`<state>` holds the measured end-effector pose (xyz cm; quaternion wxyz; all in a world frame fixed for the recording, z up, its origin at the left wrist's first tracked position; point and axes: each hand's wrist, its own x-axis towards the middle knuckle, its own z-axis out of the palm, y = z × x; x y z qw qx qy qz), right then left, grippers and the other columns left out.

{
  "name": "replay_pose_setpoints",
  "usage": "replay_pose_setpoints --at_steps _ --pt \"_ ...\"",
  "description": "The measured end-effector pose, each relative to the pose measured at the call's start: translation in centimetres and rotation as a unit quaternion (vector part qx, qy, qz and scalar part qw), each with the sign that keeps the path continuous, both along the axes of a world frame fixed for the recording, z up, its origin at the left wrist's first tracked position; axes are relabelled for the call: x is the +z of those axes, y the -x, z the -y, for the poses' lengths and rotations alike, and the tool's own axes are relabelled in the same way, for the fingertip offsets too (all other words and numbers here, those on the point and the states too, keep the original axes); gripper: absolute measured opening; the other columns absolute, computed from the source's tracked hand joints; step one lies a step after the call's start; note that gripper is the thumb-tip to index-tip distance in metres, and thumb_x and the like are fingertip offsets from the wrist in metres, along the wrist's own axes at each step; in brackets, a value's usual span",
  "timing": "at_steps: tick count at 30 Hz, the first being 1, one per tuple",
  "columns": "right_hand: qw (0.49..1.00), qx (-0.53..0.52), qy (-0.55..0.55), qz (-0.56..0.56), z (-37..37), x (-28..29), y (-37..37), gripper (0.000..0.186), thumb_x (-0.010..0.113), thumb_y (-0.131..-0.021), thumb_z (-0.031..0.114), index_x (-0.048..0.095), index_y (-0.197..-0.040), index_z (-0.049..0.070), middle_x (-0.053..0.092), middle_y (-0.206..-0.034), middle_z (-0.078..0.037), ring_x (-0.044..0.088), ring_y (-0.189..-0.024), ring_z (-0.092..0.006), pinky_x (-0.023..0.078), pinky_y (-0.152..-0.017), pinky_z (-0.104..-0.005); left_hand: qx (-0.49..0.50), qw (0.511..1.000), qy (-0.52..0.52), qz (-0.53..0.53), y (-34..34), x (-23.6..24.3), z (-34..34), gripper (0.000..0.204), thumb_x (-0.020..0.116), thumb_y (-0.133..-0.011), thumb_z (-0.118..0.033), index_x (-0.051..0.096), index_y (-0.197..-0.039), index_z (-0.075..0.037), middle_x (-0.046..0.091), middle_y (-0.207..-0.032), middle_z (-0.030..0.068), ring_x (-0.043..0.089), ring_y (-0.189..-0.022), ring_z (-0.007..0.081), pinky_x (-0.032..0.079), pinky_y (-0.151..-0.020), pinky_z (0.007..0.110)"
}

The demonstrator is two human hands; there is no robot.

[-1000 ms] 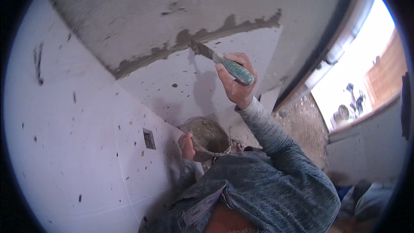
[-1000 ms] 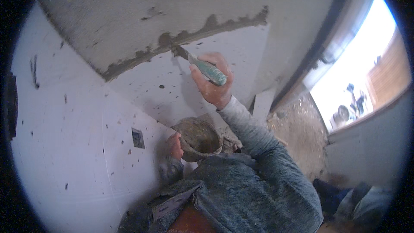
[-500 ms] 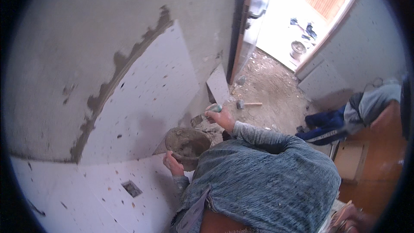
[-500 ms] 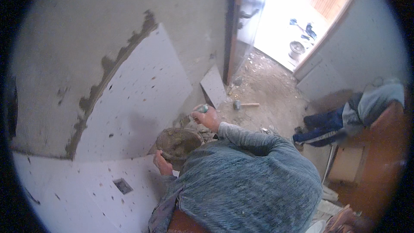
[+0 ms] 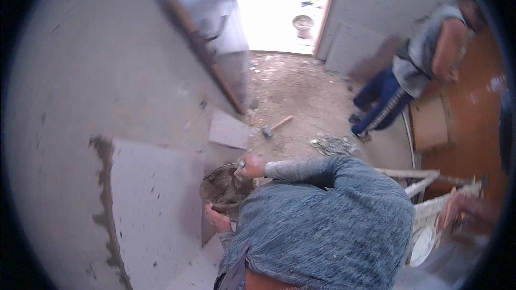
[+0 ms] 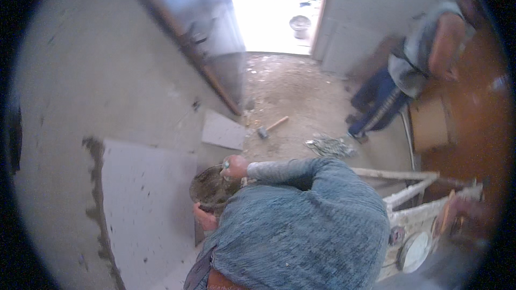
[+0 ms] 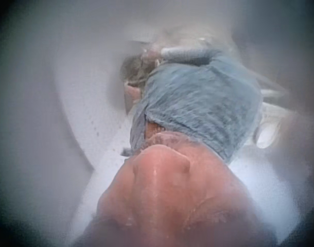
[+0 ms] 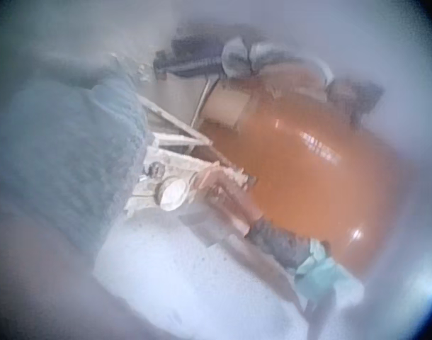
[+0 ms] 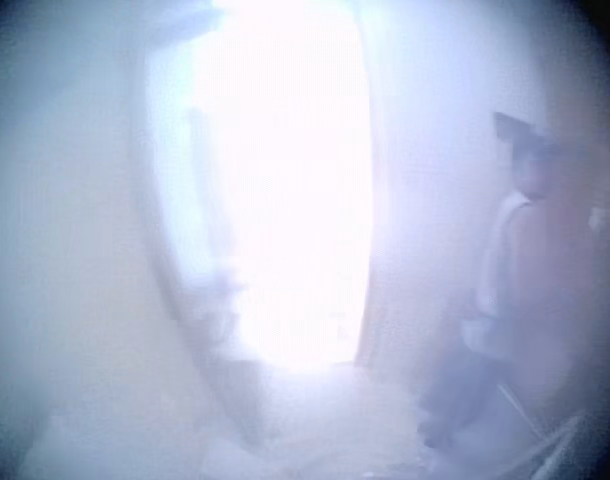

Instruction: The person scoops plaster from a bucket and applies it to a wall corner using a trowel. They then use a hammer to drive a nail into the wall and stretch a string line across the room to establish a level reference.

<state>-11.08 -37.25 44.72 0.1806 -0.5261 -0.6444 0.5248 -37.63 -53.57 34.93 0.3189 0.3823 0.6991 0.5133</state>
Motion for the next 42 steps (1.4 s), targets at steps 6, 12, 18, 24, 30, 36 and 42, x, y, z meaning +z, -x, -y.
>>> replay_pose_setpoints --at_steps 6,12,18,24,30,36,42 --pt "0.998 -0.034 0.048 0.031 -2.5 -4.3 -5.4 0.032 0.072 -0.072 0.036 0.069 -0.086 0.007 0.068 -0.082 -0.017 0.067 -0.078 -0.0309 0.052 -0.070 -0.0423 -0.181 0.983 0.008 -0.039 -0.4 -1.9 -8.7 0.051 0.057 -0.076 -0.021 0.042 -0.120 0.001 0.047 -0.104 0.0157 0.049 -0.101 0.0270 0.043 -0.086 0.039" --pt "0.988 -0.118 0.004 0.095 -3.8 -5.6 -11.1 0.038 0.071 -0.072 0.038 0.068 -0.087 0.004 0.067 -0.085 -0.021 0.066 -0.082 -0.0353 0.052 -0.072 -0.0438 -0.215 0.970 0.089 0.074 -9.6 3.9 -18.2 0.036 0.055 -0.082 -0.029 0.048 -0.109 -0.007 0.051 -0.104 0.0085 0.052 -0.095 0.0241 0.047 -0.081 0.037" --pt "0.969 -0.204 -0.002 0.140 -5.0 -7.0 -13.6 0.042 0.067 -0.075 0.038 0.065 -0.094 0.001 0.067 -0.087 -0.022 0.065 -0.086 -0.0372 0.051 -0.074 -0.0458 -0.420 0.815 -0.151 -0.369 -13.1 5.2 -26.8 0.046 0.058 -0.075 -0.001 0.043 -0.119 0.003 0.050 -0.106 0.0147 0.053 -0.096 0.0272 0.046 -0.080 0.038" --pt "0.929 -0.348 -0.010 0.129 -4.4 -6.5 -14.0 0.039 0.066 -0.077 0.038 0.066 -0.097 0.004 0.068 -0.088 -0.020 0.066 -0.086 -0.0344 0.052 -0.075 -0.0431 -0.353 0.886 0.163 0.251 -15.2 -1.8 -33.6 0.035 0.054 -0.085 -0.019 0.047 -0.115 -0.004 0.046 -0.112 0.0090 0.048 -0.102 0.0248 0.044 -0.083 0.037" --pt "0.907 -0.411 0.058 0.076 -4.4 -5.9 -14.6 0.042 0.066 -0.077 0.038 0.065 -0.100 0.003 0.068 -0.092 -0.018 0.066 -0.089 -0.0323 0.052 -0.077 -0.0409 -0.395 0.802 0.240 0.379 -21.1 5.8 -34.9 0.030 0.049 -0.091 -0.036 0.051 -0.105 -0.009 0.047 -0.105 0.0055 0.050 -0.092 0.0188 0.047 -0.072 0.034" --pt "0.899 -0.411 0.082 0.129 -3.7 -7.5 -13.7 0.046 0.065 -0.078 0.042 0.065 -0.101 0.003 0.066 -0.100 -0.019 0.063 -0.097 -0.0344 0.049 -0.083 -0.0431 -0.445 0.787 0.255 0.341 -22.3 5.0 -36.7 0.028 0.050 -0.090 -0.038 0.054 -0.094 -0.011 0.054 -0.091 0.0022 0.053 -0.082 0.0148 0.047 -0.069 0.032" --pt "0.868 -0.476 0.075 0.116 -1.5 -9.4 -13.5 0.046 0.061 -0.081 0.046 0.065 -0.101 0.004 0.067 -0.096 -0.019 0.064 -0.093 -0.0366 0.049 -0.081 -0.0446 -0.471 0.813 0.176 0.294 -19.8 0.2 -37.3 0.043 0.054 -0.083 -0.015 0.046 -0.123 -0.002 0.049 -0.119 0.0134 0.048 -0.109 0.0248 0.041 -0.089 0.037"
